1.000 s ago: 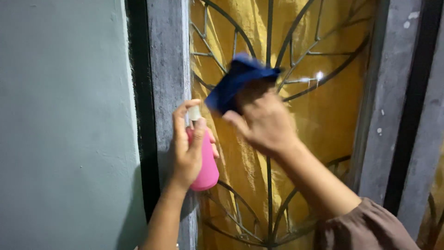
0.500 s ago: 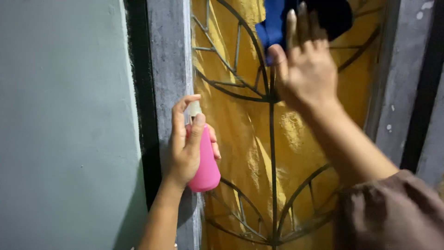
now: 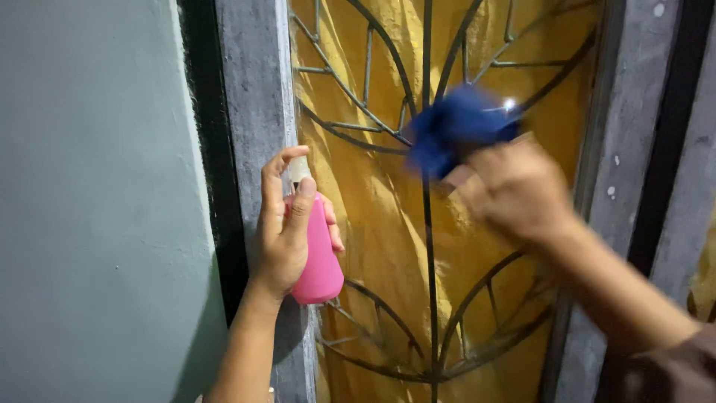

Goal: Cleaning the glass panes of a window using a spray bottle and a cloth.

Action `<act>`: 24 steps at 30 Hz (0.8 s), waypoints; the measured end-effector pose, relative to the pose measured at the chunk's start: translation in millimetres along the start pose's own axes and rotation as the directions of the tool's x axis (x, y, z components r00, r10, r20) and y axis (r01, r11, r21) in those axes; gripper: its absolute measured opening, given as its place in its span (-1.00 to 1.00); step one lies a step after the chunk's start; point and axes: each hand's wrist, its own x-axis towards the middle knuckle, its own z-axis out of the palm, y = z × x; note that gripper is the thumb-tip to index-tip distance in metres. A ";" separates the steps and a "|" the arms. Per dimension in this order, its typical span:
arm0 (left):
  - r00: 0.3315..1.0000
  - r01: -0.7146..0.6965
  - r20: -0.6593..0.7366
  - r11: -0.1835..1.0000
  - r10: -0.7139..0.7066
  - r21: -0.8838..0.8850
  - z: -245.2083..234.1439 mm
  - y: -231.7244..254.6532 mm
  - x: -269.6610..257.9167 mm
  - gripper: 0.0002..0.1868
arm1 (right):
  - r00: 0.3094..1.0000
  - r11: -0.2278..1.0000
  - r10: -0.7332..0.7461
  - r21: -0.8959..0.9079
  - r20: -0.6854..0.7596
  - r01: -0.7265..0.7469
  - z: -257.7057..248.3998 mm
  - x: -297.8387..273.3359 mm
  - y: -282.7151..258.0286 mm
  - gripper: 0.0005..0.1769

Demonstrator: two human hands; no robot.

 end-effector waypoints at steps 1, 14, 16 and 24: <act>1.000 0.003 0.000 1.000 -0.003 0.000 -0.5 -0.4 0.4 -0.55 | 1.000 1.000 0.000 0.001 0.003 0.000 7.8 3.1 14.1 -0.50; 0.942 -0.252 0.072 0.547 0.329 0.799 53.0 -12.6 4.6 -0.66 | 0.817 0.869 -0.420 0.085 -0.395 0.487 78.4 -108.7 5.7 -0.17; 0.929 -0.271 0.115 0.437 0.351 0.857 62.9 -13.1 6.3 -0.66 | 0.850 0.886 -0.397 0.099 -0.346 0.453 85.7 -116.5 10.7 -0.18; 0.847 -0.305 0.079 0.359 0.525 0.882 63.5 -9.3 9.0 -0.67 | 0.819 0.872 -0.430 0.061 -0.381 0.486 93.6 -117.7 25.3 -0.30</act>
